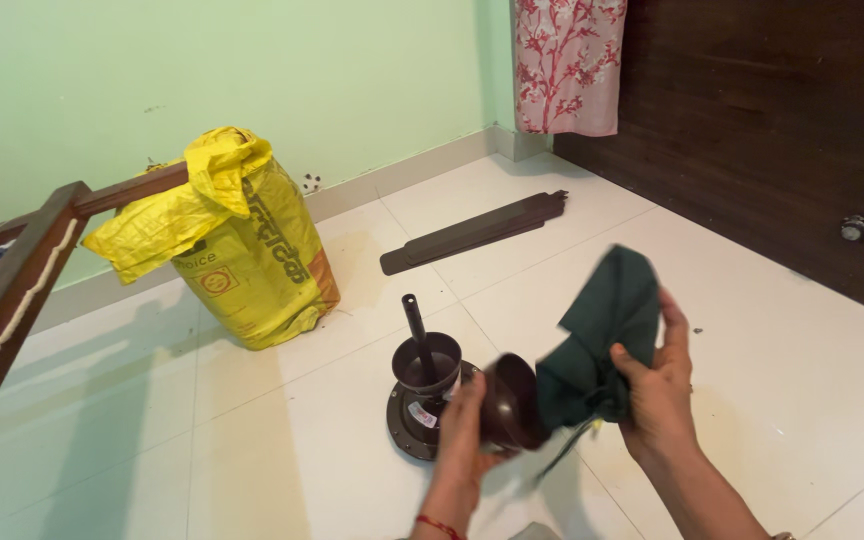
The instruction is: The person assembles parts of an electric fan on the floor. They use a screwdriver to tighten a screw on the fan base, wipe the fan components with a cloth, and attach the fan head to the base.
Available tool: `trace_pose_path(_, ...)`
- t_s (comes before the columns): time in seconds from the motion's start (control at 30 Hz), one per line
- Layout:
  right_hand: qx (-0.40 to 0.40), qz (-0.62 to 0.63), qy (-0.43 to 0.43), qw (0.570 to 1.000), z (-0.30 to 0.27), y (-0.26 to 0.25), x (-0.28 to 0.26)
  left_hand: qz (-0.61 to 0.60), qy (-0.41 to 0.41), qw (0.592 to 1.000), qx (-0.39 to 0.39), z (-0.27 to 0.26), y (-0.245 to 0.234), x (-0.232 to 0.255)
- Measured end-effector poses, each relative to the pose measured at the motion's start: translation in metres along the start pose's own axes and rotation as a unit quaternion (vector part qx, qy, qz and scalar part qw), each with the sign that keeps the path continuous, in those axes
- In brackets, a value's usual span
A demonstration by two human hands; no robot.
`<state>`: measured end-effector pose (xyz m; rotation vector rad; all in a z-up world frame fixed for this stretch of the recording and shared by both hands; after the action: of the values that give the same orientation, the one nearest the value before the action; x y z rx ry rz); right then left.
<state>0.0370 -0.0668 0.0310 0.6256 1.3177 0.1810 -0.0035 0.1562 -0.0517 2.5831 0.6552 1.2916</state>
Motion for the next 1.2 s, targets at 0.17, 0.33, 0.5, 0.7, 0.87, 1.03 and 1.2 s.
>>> trace_pose_path(0.17, -0.113, -0.195, -0.161, 0.961, -0.021, 0.024, 0.015, -0.046, -0.042, 0.994, -0.090, 0.004, 0.031, -0.028)
trace_pose_path(0.33, -0.284, -0.457, -0.178, 0.824, -0.030, 0.034, 0.040, 0.013, -0.025, 0.999, -0.025, 0.003, 0.023, 0.006)
trace_pose_path(0.5, -0.501, -0.429, -0.231, 0.716, -0.072, 0.070, 0.036, 0.142, 0.015, 0.990, -0.013, -0.010, 0.015, 0.043)
trace_pose_path(0.7, -0.530, -0.525, -0.163, 0.646, -0.086, 0.081, 0.030, 0.202, -0.047, 0.976, -0.065, -0.024, 0.016, 0.046)
trace_pose_path(0.87, -0.449, -0.600, -0.371, 0.548, -0.093, 0.094, 0.011, 0.228, -0.037, 0.971, -0.061, -0.026, 0.026, 0.052)
trace_pose_path(1.03, -0.328, -0.579, -0.435, 0.606, -0.066, 0.076, 0.012, 0.215, 0.095, 0.971, -0.038, -0.037, 0.051, 0.064)
trace_pose_path(1.2, -0.358, -0.585, -0.131, 0.716, -0.025, 0.020, 0.088, 0.402, 0.202, 0.878, 0.163, -0.052, 0.058, 0.068)
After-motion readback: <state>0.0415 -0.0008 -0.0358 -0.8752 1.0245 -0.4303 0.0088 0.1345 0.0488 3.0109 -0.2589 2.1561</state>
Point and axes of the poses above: each hand's wrist, its own z-axis towards the middle knuckle, its own y-axis out of the palm, x = y × z, the point moved 8 cm from there along z, towards the middle knuckle, and after that the axes turned 11 degrees about -y, right-handed, at the moved point
